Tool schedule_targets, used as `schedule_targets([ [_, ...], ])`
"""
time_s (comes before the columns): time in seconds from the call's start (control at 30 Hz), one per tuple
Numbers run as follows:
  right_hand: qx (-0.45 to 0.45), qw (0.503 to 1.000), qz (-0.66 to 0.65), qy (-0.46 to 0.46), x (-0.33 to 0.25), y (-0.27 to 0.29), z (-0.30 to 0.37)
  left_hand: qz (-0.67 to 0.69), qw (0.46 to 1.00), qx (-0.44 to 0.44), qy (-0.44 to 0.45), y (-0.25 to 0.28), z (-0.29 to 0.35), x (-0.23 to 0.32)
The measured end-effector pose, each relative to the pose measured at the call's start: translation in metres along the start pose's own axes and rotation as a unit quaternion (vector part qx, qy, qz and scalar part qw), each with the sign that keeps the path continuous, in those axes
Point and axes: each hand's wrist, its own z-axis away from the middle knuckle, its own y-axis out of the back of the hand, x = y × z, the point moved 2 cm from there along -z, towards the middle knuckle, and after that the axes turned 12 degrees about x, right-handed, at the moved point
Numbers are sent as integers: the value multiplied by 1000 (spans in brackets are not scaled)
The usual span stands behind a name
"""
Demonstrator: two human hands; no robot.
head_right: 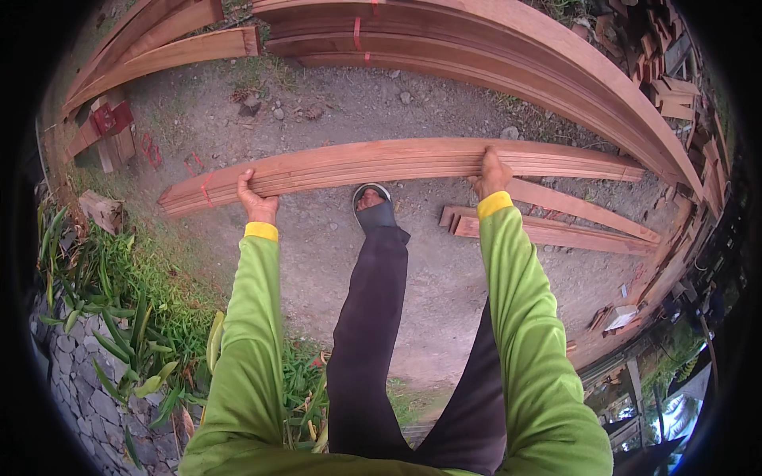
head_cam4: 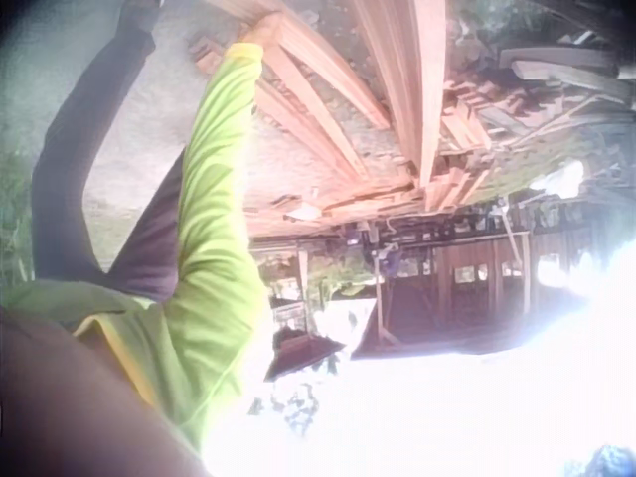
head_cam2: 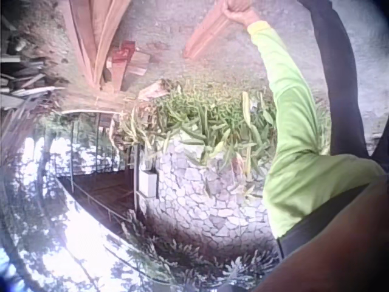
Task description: The person organizes reddish-brown wooden planks in an outdoor area. They pick up planks, align them, and stack them into neat piles, occasionally using red plastic straps to bundle them together.
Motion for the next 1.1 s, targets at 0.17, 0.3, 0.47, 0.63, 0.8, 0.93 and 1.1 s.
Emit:
schedule_targets([
  [0.17,-81,996,15,24,9,-2,-22,-60,997,-47,18,-17,-17,-38],
  [0.3,-140,966,159,150,21,17,-30,-163,982,-90,-35,-26,0,-73],
  [0.47,-199,917,200,283,46,67,-10,-393,875,-145,-245,-56,33,-90],
  [0.63,-195,933,190,235,45,162,39,-477,654,-318,-493,-141,142,-104],
  [0.8,-153,932,209,254,60,284,73,-354,367,-420,-751,-245,265,-141],
  [0.93,-82,893,310,316,58,356,105,-368,223,-435,-791,-301,309,-184],
  [1.1,-36,809,438,390,79,428,133,-450,151,-379,-794,-334,312,-222],
])
